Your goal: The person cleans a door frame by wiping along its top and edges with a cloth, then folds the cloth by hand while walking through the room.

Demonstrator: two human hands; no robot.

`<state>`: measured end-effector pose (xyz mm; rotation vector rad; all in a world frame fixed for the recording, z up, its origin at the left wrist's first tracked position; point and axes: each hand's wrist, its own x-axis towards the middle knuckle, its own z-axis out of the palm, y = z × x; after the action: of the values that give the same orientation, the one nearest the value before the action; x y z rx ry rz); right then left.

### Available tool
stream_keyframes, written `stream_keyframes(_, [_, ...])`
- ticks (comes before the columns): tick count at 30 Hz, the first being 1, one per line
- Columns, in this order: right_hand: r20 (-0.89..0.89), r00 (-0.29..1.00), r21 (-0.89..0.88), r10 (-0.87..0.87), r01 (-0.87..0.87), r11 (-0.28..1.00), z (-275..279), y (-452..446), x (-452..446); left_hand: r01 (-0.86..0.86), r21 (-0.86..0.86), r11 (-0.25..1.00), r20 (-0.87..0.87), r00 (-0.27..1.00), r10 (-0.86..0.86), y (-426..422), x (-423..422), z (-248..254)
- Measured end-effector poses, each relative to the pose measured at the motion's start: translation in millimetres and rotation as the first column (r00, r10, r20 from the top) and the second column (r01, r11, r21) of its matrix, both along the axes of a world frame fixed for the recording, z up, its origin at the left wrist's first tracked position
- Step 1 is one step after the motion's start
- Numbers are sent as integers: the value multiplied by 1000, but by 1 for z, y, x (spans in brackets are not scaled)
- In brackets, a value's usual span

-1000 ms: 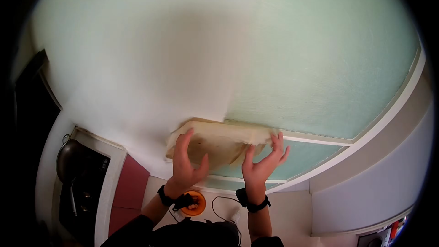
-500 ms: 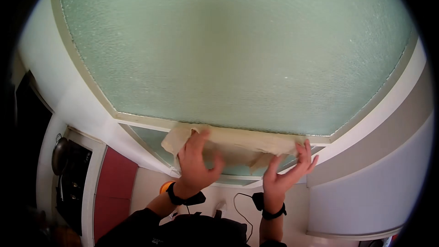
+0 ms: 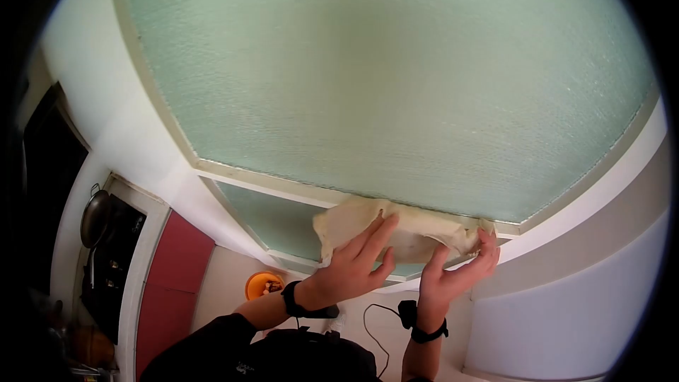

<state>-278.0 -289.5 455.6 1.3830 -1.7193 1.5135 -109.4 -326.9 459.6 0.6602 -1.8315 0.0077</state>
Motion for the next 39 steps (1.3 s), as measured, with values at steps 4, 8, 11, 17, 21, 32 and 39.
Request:
stream_keyframes(4, [9,998,37,54,-55,998,-1,-5,49,-74,1,997,-6,997,74,-5,37,-2])
stream_keyframes(8, [-67,996,114,58,-50,992,-2,-8,110,-116,69,991,-44,992,119,-12,91,-2])
stream_keyframes(11, [-148,983,94,113,-100,991,-3,-18,163,-161,111,981,17,987,160,-11,139,4])
stream_keyframes(17, [-158,983,116,96,-78,990,6,-42,258,-147,263,954,116,986,119,-7,228,-4])
stream_keyframes(21, [-148,987,82,55,-44,996,9,-47,289,-153,233,960,99,986,133,-4,271,-20])
stream_keyframes(32, [-84,986,66,143,-138,988,7,-56,354,-57,283,957,126,992,22,6,333,-34])
stream_keyframes(39, [-51,947,41,317,-315,948,5,-61,368,13,266,964,79,996,-35,2,327,-47])
